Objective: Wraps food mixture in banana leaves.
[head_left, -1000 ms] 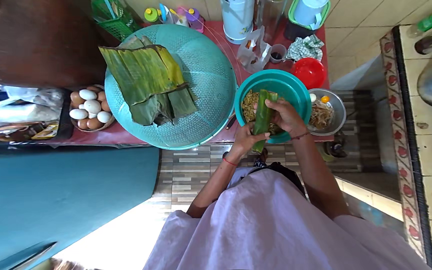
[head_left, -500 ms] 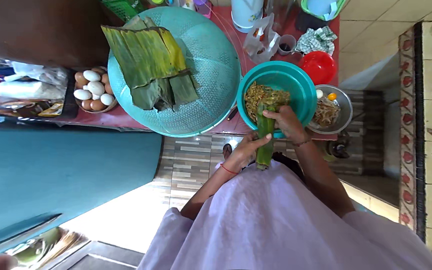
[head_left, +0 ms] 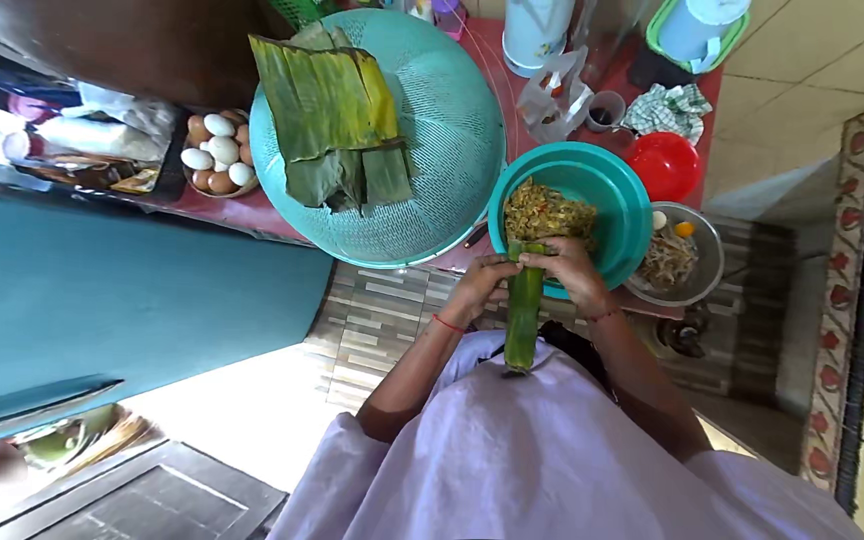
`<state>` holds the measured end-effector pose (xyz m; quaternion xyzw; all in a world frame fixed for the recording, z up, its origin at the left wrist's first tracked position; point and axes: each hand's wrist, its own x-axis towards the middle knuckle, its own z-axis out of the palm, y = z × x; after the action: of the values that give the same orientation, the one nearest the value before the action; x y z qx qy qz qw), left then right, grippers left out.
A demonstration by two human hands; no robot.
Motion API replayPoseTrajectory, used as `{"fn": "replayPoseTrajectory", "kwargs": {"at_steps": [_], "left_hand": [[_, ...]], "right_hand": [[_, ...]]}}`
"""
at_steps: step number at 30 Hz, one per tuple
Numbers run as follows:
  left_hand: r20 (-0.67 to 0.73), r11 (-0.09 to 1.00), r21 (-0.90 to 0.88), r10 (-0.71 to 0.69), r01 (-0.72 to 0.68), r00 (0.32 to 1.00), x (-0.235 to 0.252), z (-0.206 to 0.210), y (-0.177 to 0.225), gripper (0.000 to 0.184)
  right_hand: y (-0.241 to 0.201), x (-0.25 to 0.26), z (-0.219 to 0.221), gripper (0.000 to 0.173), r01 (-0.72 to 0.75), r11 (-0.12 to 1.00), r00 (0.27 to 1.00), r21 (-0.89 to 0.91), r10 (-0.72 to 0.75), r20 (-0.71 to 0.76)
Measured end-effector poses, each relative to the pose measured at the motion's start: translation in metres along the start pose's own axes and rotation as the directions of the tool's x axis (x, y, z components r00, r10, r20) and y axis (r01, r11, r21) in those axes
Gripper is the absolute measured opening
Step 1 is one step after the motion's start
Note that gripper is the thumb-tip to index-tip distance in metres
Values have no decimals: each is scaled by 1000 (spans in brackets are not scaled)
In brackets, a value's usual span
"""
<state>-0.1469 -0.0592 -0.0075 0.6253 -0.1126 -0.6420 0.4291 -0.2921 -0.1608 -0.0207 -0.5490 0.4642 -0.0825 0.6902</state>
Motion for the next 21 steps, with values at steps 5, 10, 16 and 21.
{"fn": "replayPoseTrajectory", "kwargs": {"at_steps": [5,10,16,21], "left_hand": [[-29,992,-122,-44,40,999,6,-18,3,7],[-76,987,-155,-62,50,995,5,-45,-1,4],[-130,981,-184,-86,61,988,3,-80,-13,4],[-162,959,-273,-119,71,980,-1,-104,-20,4]], "right_hand": [[-13,18,9,19,-31,999,985,-45,38,169],[-44,37,4,33,153,920,958,-361,-48,282],[-120,130,-21,28,210,819,963,-534,-267,-31],[-134,234,-12,30,17,631,992,-775,-105,-63]]}}
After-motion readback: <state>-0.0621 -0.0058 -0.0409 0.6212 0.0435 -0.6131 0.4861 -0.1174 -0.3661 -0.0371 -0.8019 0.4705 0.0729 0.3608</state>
